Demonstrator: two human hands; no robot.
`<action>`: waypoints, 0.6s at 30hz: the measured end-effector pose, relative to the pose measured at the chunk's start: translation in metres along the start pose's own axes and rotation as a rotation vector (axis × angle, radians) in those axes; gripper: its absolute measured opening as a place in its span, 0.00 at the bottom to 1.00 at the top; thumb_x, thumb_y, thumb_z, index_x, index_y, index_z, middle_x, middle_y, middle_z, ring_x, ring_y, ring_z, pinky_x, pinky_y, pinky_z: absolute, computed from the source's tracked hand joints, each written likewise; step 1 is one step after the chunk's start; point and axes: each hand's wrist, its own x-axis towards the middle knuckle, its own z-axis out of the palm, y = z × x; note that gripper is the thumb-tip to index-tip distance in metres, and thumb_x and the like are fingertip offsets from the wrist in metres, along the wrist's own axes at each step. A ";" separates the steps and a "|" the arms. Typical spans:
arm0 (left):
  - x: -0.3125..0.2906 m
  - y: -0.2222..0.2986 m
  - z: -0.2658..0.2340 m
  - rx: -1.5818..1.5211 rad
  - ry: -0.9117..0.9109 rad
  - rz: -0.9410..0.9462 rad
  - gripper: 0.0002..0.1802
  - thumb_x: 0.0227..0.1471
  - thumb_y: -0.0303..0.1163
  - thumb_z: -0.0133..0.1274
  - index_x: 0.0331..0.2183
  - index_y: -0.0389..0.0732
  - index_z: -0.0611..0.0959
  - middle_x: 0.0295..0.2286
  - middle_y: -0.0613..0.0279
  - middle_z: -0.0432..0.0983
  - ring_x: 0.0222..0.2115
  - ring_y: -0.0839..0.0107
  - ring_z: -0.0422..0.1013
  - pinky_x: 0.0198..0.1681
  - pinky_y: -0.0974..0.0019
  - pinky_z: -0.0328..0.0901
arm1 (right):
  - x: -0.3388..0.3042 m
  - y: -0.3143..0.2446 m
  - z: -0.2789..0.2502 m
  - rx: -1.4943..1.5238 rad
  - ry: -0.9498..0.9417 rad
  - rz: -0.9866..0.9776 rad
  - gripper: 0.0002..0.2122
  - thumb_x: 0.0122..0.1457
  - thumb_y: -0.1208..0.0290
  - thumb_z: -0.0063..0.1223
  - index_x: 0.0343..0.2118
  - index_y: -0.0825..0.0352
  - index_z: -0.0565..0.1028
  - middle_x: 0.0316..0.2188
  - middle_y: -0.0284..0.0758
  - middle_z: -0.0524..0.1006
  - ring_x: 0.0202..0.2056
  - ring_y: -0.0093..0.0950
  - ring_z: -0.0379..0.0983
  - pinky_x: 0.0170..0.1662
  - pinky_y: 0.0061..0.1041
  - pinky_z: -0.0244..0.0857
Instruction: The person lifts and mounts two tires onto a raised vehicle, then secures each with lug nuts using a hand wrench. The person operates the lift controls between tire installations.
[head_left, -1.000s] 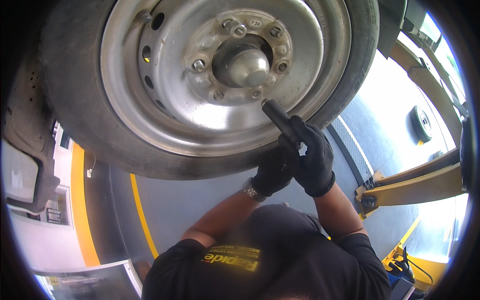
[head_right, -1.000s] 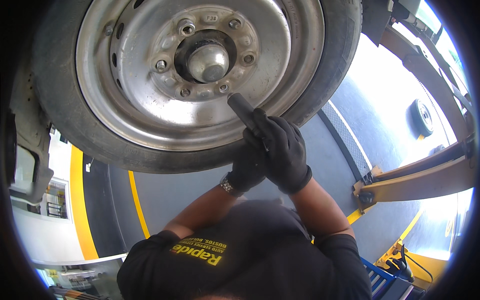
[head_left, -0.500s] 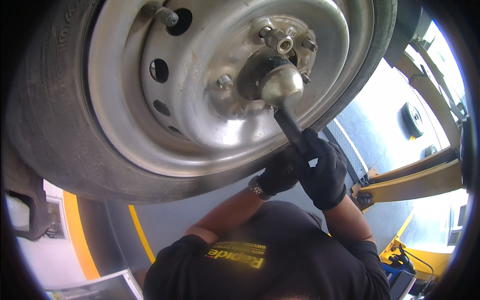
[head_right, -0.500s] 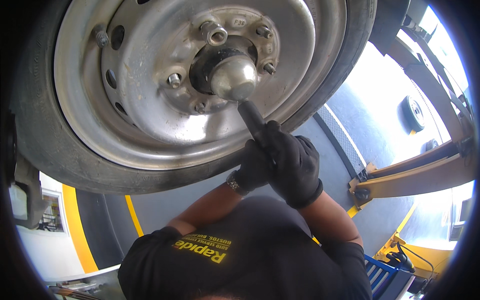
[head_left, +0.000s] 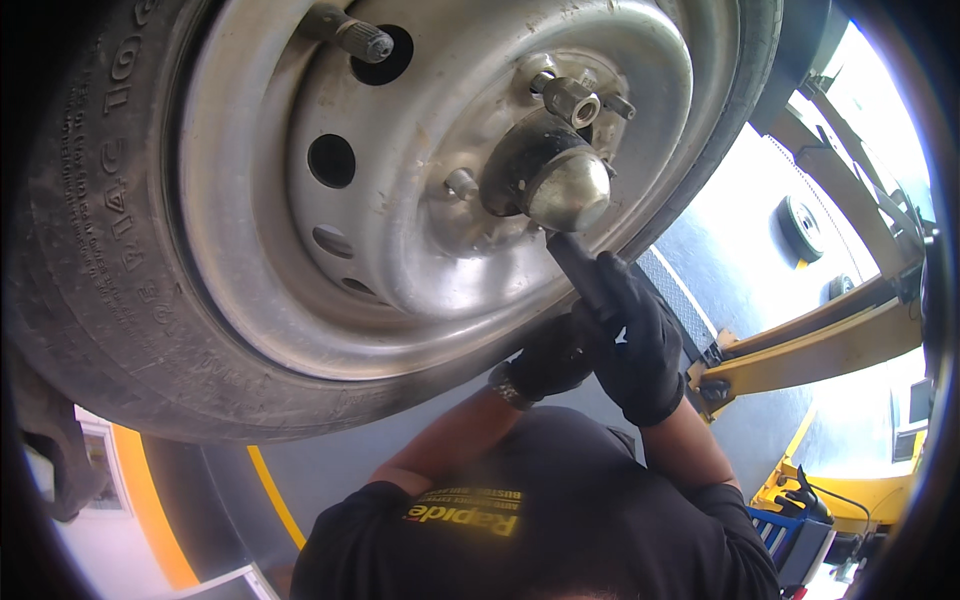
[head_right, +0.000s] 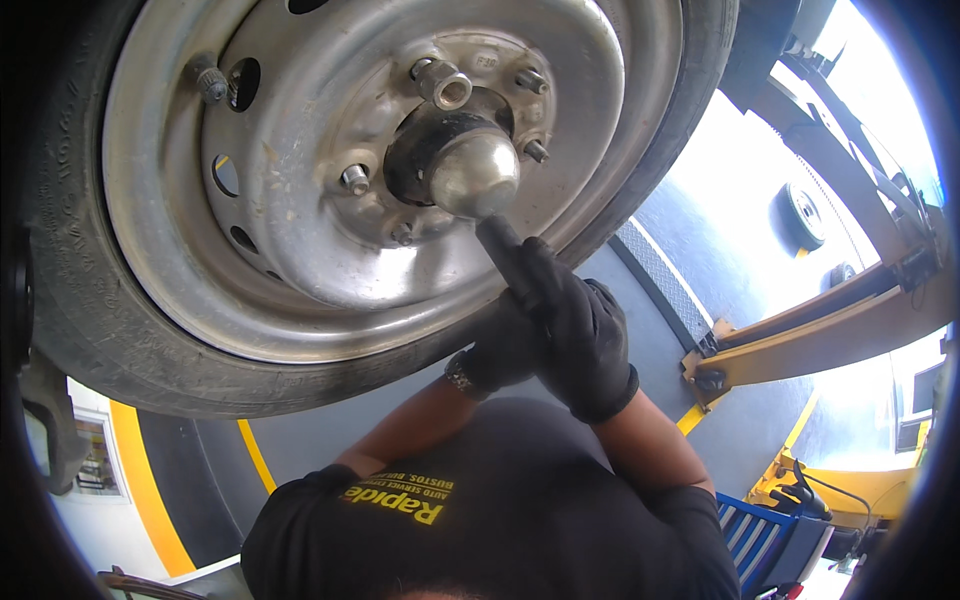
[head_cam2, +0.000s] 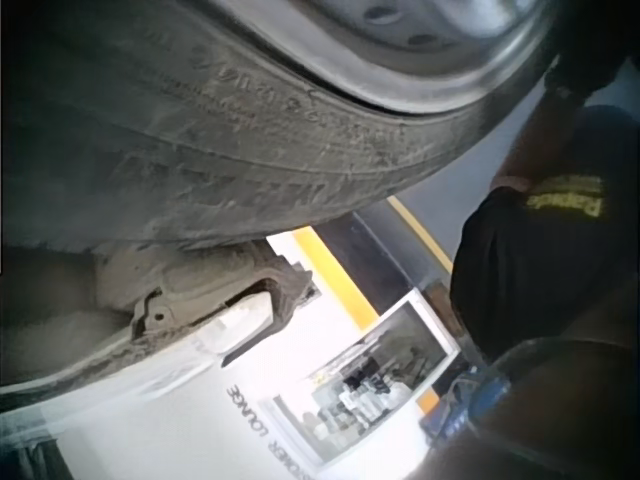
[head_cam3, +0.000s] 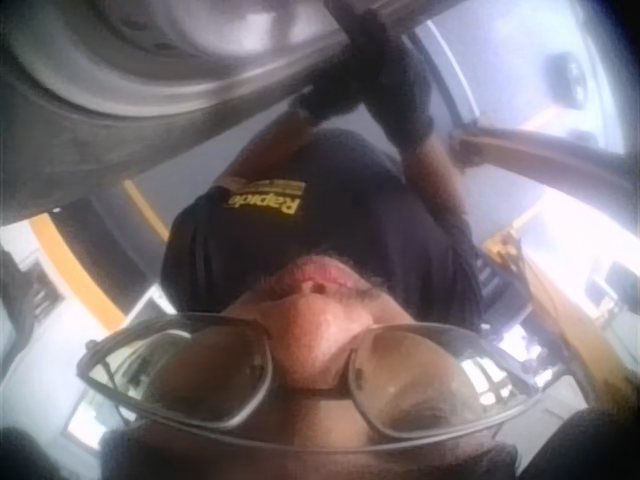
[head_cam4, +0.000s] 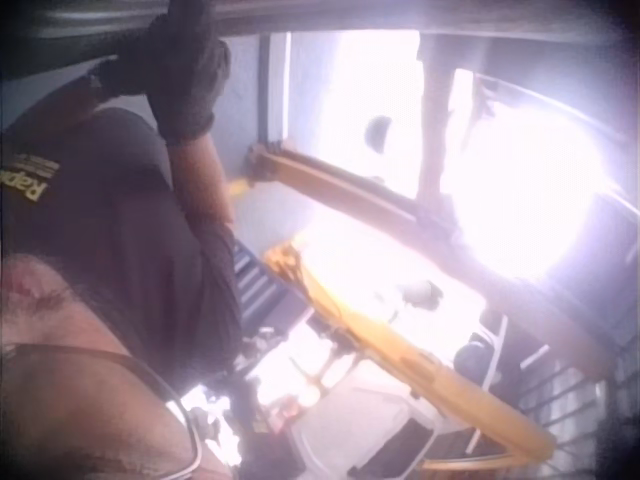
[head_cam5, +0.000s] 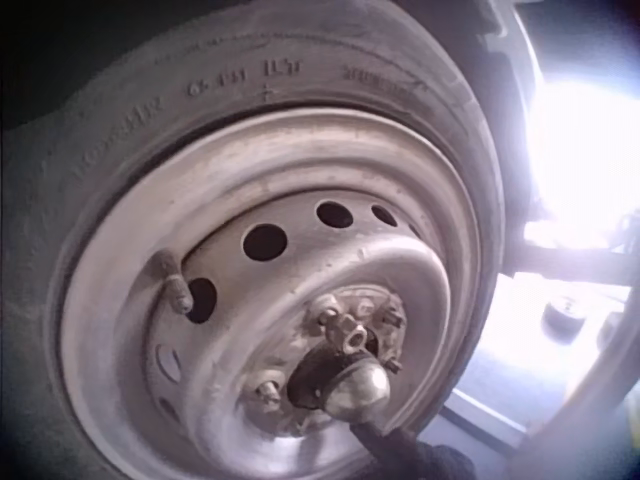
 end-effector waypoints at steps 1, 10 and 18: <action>-0.004 -0.003 0.002 -0.032 0.001 -0.008 0.13 0.52 0.30 0.57 0.41 0.39 0.78 0.33 0.53 0.76 0.31 0.54 0.75 0.32 0.56 0.69 | -0.001 0.001 -0.001 -0.028 0.001 -0.004 0.18 0.55 0.73 0.61 0.48 0.72 0.73 0.36 0.47 0.80 0.34 0.39 0.81 0.34 0.31 0.74; -0.002 0.003 -0.011 -0.041 -0.044 0.032 0.12 0.53 0.31 0.56 0.40 0.40 0.78 0.34 0.54 0.76 0.33 0.58 0.74 0.34 0.57 0.69 | 0.019 -0.008 -0.015 -0.192 -0.094 -0.048 0.18 0.60 0.64 0.56 0.48 0.71 0.73 0.29 0.40 0.79 0.24 0.30 0.77 0.26 0.26 0.69; -0.009 -0.011 -0.002 -0.143 -0.090 0.013 0.13 0.55 0.33 0.55 0.42 0.39 0.79 0.32 0.54 0.77 0.31 0.59 0.75 0.34 0.58 0.69 | 0.003 0.006 -0.016 0.598 -0.407 0.675 0.19 0.55 0.71 0.59 0.50 0.66 0.74 0.35 0.40 0.76 0.25 0.36 0.77 0.31 0.33 0.70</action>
